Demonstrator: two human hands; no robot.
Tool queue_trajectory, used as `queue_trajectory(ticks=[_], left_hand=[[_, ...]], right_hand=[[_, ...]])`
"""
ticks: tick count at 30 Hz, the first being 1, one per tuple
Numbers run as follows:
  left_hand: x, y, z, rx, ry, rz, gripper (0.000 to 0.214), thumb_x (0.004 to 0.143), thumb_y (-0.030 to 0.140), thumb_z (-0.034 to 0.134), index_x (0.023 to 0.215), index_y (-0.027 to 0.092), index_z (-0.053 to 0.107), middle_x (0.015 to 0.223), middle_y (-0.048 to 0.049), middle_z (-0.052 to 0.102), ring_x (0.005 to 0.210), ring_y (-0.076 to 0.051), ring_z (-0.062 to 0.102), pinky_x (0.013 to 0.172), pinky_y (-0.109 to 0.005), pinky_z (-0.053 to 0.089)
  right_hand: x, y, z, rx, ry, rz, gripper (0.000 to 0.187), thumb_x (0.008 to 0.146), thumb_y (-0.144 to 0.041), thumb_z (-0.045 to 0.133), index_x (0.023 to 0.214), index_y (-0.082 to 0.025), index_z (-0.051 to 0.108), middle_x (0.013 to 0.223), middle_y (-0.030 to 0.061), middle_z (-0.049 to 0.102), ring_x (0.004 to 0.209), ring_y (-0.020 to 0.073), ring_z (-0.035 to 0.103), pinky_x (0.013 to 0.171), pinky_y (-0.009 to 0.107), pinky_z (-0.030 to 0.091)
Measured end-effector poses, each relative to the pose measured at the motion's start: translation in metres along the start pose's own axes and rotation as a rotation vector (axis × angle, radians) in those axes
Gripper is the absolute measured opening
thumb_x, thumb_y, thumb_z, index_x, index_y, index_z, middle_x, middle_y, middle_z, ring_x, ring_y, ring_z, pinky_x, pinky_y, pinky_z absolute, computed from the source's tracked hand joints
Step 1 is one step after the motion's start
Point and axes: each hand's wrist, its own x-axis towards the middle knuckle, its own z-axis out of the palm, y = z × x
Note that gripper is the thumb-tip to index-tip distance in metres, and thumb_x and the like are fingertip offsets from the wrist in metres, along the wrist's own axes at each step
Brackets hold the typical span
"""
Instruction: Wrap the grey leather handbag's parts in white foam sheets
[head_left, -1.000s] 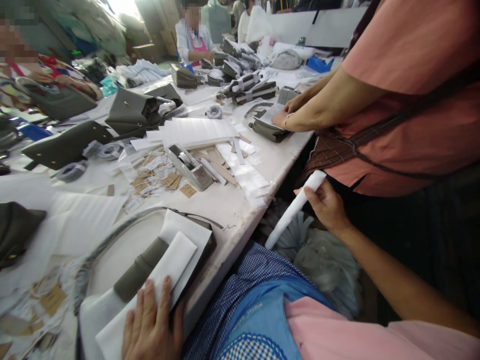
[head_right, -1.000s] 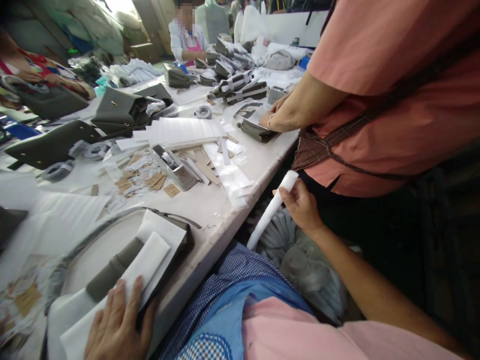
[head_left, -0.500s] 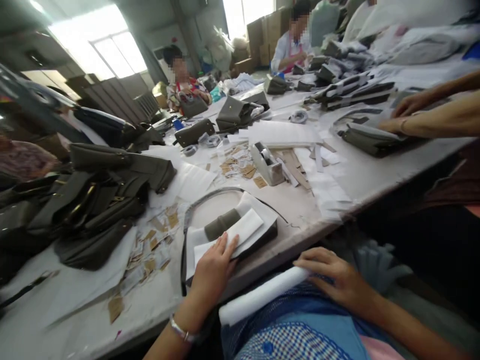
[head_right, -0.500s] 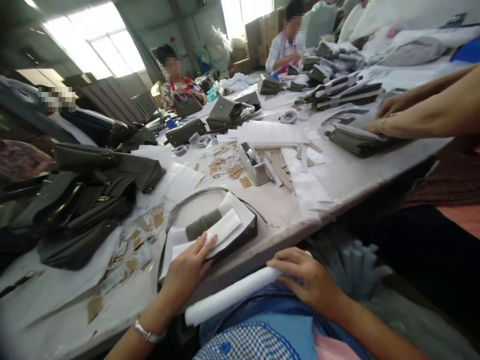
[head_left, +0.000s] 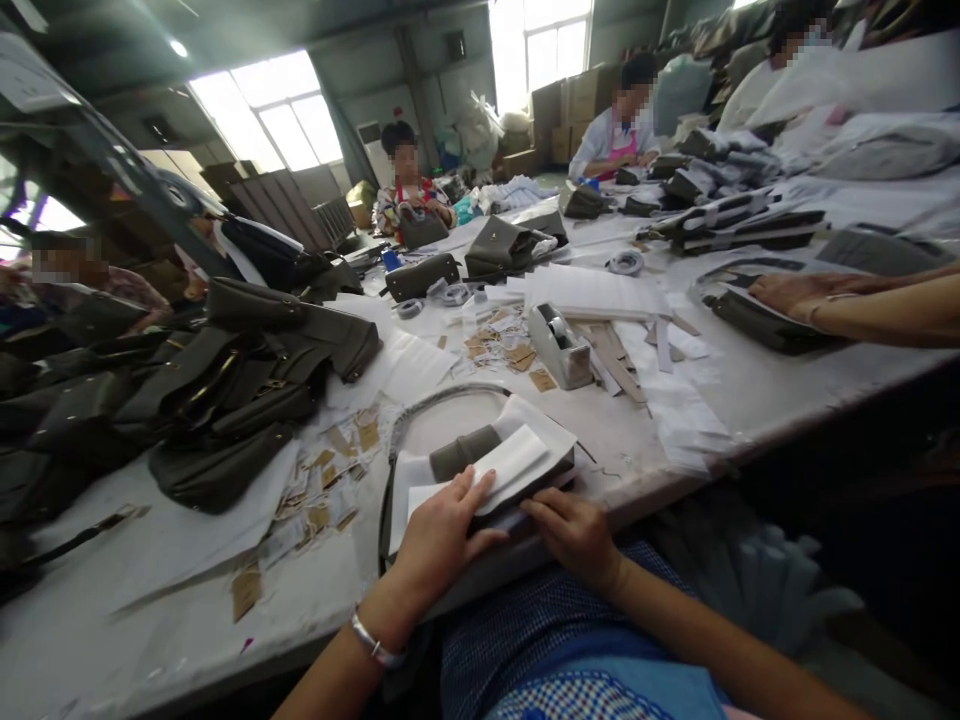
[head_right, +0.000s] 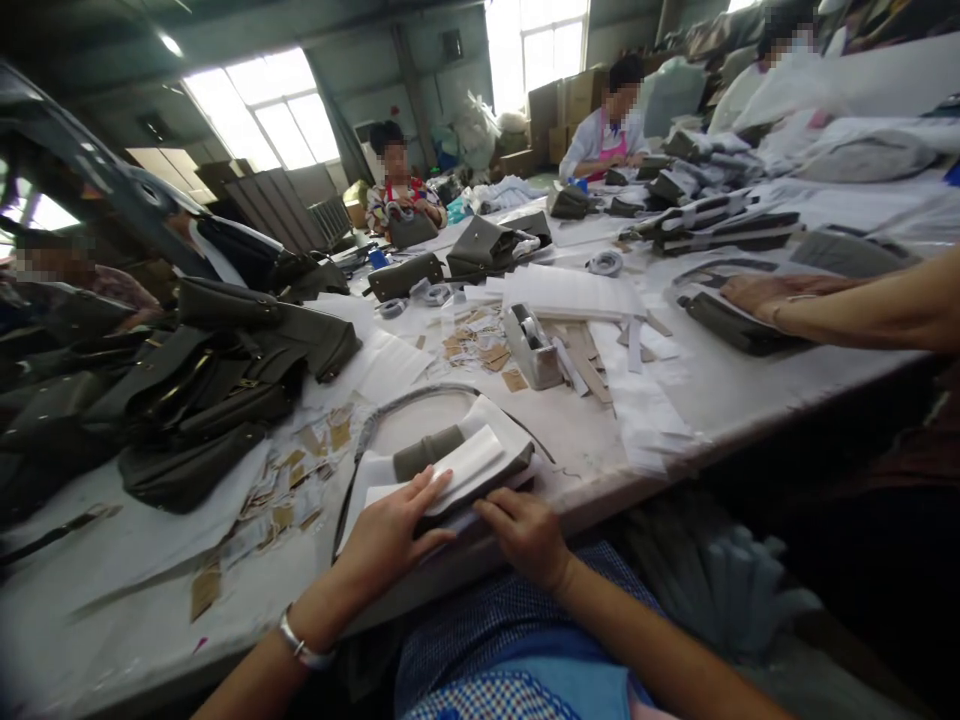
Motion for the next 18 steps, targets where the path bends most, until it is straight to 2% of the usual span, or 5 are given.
queue_trajectory(ticks=[4, 9, 14, 16, 18], left_hand=[[-0.005, 0.004, 0.014, 0.085, 0.065, 0.013, 0.096, 0.069, 0.032, 0.087, 0.150, 0.018, 0.039, 0.152, -0.0224, 0.043, 0.136, -0.034, 0.049, 0.110, -0.045, 0.046], [-0.006, 0.007, 0.031, 0.238, 0.189, 0.026, 0.068, 0.086, 0.006, 0.063, 0.148, 0.021, 0.043, 0.149, -0.0203, 0.048, 0.133, -0.031, 0.052, 0.108, -0.044, 0.048], [-0.009, 0.009, 0.044, 0.245, 0.259, -0.017, 0.061, 0.091, 0.009, 0.056, 0.149, 0.023, 0.042, 0.150, -0.0183, 0.047, 0.135, -0.030, 0.051, 0.110, -0.044, 0.047], [-0.011, 0.010, 0.048, 0.239, 0.277, -0.043, 0.062, 0.092, 0.008, 0.054, 0.150, 0.025, 0.040, 0.153, -0.0157, 0.045, 0.138, -0.030, 0.047, 0.111, -0.043, 0.046], [-0.012, 0.014, 0.052, 0.236, 0.285, -0.064, 0.063, 0.093, 0.007, 0.050, 0.151, 0.027, 0.038, 0.156, -0.0112, 0.040, 0.141, -0.029, 0.043, 0.113, -0.044, 0.044]], right_hand=[[-0.006, -0.004, 0.000, 0.030, -0.053, 0.069, 0.027, 0.098, -0.011, 0.049, 0.115, -0.019, 0.068, 0.097, 0.0077, 0.071, 0.081, 0.0185, 0.067, 0.074, 0.030, 0.056], [0.003, -0.002, -0.026, 0.117, -0.133, -0.030, 0.037, 0.098, -0.007, 0.050, 0.130, -0.021, 0.062, 0.107, 0.0064, 0.073, 0.093, 0.0179, 0.068, 0.084, 0.031, 0.056], [0.038, 0.026, -0.051, -0.051, -0.246, -0.216, 0.053, 0.097, -0.013, 0.057, 0.148, -0.025, 0.046, 0.135, 0.0071, 0.063, 0.126, 0.0252, 0.056, 0.118, 0.047, 0.031], [0.047, 0.043, -0.047, -0.079, -0.344, -0.270, 0.055, 0.099, -0.014, 0.052, 0.152, -0.024, 0.040, 0.146, 0.0081, 0.053, 0.138, 0.0275, 0.046, 0.123, 0.052, 0.020], [0.046, 0.057, -0.039, -0.054, -0.371, -0.306, 0.054, 0.101, -0.012, 0.047, 0.153, -0.024, 0.038, 0.146, 0.0066, 0.052, 0.138, 0.0247, 0.045, 0.123, 0.049, 0.021]])
